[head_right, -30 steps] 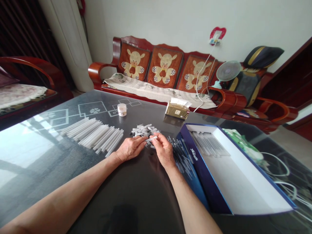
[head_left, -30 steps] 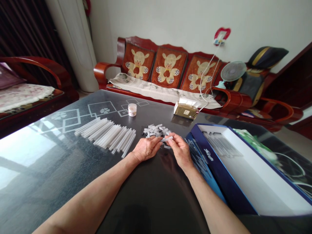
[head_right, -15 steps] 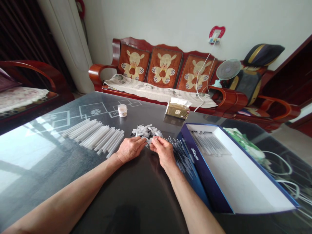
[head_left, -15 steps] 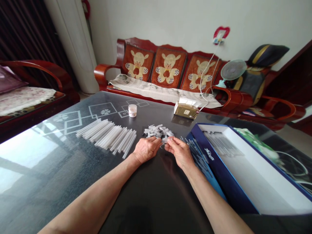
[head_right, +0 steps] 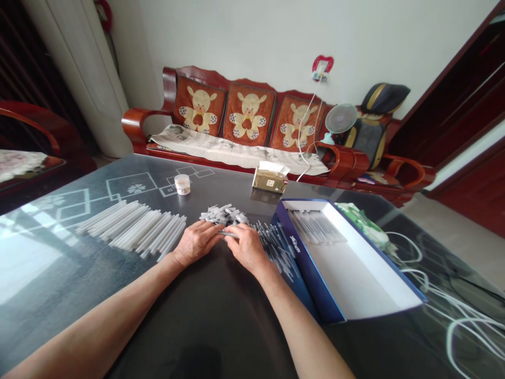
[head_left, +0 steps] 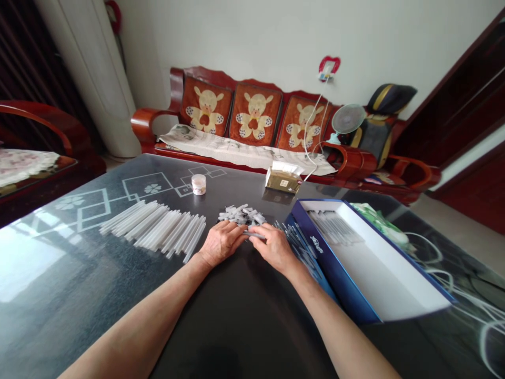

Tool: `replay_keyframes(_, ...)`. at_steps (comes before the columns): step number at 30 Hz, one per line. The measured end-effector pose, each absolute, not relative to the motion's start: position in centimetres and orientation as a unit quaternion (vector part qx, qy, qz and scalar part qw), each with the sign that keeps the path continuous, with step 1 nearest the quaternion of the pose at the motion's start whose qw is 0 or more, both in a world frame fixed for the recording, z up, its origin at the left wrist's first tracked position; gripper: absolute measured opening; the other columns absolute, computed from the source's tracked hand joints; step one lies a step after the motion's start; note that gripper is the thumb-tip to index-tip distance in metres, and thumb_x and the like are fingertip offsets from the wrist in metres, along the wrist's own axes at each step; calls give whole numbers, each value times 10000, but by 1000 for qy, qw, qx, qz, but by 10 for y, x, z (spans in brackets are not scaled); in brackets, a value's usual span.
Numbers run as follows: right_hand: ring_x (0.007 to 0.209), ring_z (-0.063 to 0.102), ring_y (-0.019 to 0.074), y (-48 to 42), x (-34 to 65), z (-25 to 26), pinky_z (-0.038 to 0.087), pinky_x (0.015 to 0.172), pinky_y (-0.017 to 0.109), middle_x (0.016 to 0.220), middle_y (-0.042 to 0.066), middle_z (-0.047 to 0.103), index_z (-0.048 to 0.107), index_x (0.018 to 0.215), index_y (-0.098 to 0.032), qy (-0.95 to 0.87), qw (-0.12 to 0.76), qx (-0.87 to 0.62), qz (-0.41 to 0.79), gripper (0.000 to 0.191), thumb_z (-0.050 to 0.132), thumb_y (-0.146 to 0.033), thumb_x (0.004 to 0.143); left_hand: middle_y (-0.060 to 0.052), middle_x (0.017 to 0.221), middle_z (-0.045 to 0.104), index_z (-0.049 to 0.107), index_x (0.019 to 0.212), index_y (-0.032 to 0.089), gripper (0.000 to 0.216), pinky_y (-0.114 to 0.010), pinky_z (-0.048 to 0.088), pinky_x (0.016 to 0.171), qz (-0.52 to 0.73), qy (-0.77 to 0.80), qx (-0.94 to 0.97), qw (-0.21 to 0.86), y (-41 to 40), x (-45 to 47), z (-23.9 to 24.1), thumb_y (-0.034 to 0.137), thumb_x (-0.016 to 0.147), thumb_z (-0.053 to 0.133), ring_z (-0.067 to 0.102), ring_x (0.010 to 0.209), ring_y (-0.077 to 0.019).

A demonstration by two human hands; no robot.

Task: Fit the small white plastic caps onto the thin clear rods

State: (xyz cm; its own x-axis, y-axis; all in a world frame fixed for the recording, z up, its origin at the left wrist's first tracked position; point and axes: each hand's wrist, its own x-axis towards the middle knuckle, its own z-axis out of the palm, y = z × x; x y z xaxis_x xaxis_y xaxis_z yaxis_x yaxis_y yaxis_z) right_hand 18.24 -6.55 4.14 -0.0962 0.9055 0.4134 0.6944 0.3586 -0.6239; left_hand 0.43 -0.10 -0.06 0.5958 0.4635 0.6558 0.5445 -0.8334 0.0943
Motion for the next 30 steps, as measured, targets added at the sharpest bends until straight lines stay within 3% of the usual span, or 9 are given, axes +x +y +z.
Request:
replay_keyframes(3, 834, 625, 184, -74, 196, 62, 488, 804, 309, 912, 56, 655, 733, 939, -241, -775, 306, -552, 41, 225, 548, -182, 825, -99, 1040, 668, 591, 1211, 180, 350, -354, 497, 873, -372, -259, -890, 54, -2, 4, 2, 383, 951, 475, 609, 947, -216)
replay_keyframes(6, 870, 615, 191, -83, 240, 85, 484, 827, 307, 940, 70, 630, 745, 903, -224, -741, 309, -594, -47, 209, 551, -249, 829, -135, 1295, 553, 490, 1322, 184, 429, -449, 433, 1008, -420, -284, -859, 70, -2, 4, 5, 348, 926, 510, 507, 1185, -277)
replay_keyframes(8, 809, 617, 192, -89, 288, 96, 492, 780, 311, 882, 63, 638, 754, 872, -222, -676, 324, -655, -94, 213, 570, -306, 806, -146, 1328, 521, 449, 1349, 178, 437, -466, 418, 1030, -445, -298, -841, 74, -1, 4, 4, 288, 928, 491, 476, 1223, -281)
replay_keyframes(13, 642, 582, 200, -95, 408, 86, 464, 659, 338, 691, 47, 661, 728, 675, -213, -504, 278, -807, -133, 118, 638, -289, 665, -123, 1197, 606, 514, 1274, 181, 351, -413, 472, 950, -451, -298, -839, 66, 4, 4, -2, 203, 930, 445, 555, 1077, -242)
replay_keyframes(17, 512, 514, 174, -87, 444, 60, 389, 533, 312, 525, 70, 606, 659, 514, -178, -466, 282, -834, -94, 179, 660, -298, 646, -62, 778, 644, 623, 1089, 168, 260, -318, 505, 736, -419, -308, -851, 73, 5, 2, -7, 196, 941, 411, 586, 752, -187)
replay_keyframes(19, 485, 491, 159, -81, 444, 50, 369, 509, 300, 497, 72, 591, 644, 488, -174, -471, 287, -829, -90, 216, 655, -321, 647, -38, 683, 612, 638, 1049, 174, 264, -300, 497, 708, -398, -314, -858, 77, 6, 2, -9, 198, 945, 397, 576, 685, -172)
replay_keyframes(24, 413, 416, 133, -65, 432, 36, 327, 470, 287, 445, 33, 536, 643, 474, -202, -490, 280, -822, -75, 208, 638, -328, 639, -43, 728, 652, 643, 1044, 184, 266, -282, 496, 713, -377, -322, -865, 79, 5, 2, -12, 212, 942, 399, 599, 707, -165)
replay_keyframes(30, 477, 507, 206, -54, 421, 44, 333, 518, 358, 537, 100, 603, 717, 577, -192, -449, 213, -867, -40, 138, 692, -324, 611, -47, 728, 661, 652, 1040, 172, 268, -286, 494, 704, -347, -321, -879, 64, 1, 2, -6, 198, 922, 413, 595, 700, -174)
